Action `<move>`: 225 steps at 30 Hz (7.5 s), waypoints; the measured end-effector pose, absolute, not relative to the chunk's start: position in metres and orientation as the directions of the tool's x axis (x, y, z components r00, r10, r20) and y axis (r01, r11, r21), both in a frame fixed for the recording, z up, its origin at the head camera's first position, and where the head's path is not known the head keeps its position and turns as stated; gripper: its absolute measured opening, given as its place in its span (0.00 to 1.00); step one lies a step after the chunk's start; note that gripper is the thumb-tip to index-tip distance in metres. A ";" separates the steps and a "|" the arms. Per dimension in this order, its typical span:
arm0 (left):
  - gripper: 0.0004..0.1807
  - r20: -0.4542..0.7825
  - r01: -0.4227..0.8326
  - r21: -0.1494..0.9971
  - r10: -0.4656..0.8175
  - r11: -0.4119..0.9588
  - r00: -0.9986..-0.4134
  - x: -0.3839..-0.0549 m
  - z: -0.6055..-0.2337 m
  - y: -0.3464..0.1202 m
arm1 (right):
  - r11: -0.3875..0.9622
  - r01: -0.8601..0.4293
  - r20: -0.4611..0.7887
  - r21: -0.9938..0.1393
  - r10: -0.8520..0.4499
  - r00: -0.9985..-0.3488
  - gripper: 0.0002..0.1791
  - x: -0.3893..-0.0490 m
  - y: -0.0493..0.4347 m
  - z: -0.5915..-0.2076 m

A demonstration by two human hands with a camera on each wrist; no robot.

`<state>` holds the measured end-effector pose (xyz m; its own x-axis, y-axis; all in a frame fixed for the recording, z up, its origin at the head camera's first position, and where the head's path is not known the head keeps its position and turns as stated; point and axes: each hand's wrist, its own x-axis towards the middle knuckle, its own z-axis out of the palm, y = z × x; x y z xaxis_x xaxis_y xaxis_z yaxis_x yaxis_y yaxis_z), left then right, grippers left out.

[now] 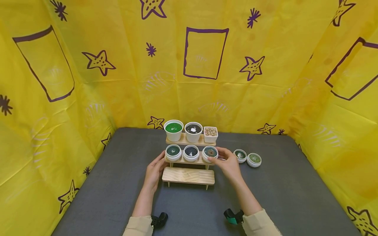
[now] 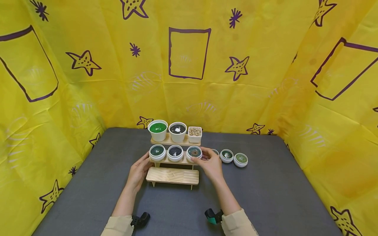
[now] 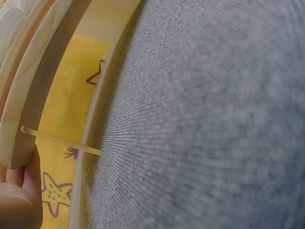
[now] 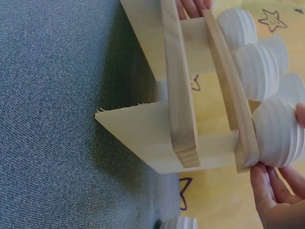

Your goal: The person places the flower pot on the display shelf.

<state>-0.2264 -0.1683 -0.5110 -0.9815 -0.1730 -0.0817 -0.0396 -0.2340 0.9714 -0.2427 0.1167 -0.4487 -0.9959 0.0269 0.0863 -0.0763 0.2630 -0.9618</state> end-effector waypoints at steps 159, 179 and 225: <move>0.26 -0.073 -0.034 0.973 -0.166 -0.229 -0.983 -0.225 -0.509 -0.168 | 0.248 0.146 0.006 -0.958 0.526 -0.850 0.35 -0.272 0.255 -0.526; 0.26 -0.074 -0.035 0.974 -0.170 -0.222 -0.983 -0.225 -0.510 -0.169 | 0.134 0.106 -0.008 -0.985 0.586 -0.810 0.36 -0.265 0.248 -0.507; 0.27 -0.082 -0.044 0.973 -0.161 -0.225 -0.983 -0.224 -0.512 -0.169 | 0.069 -0.188 0.200 -0.980 0.271 -0.942 0.32 -0.220 0.151 -0.419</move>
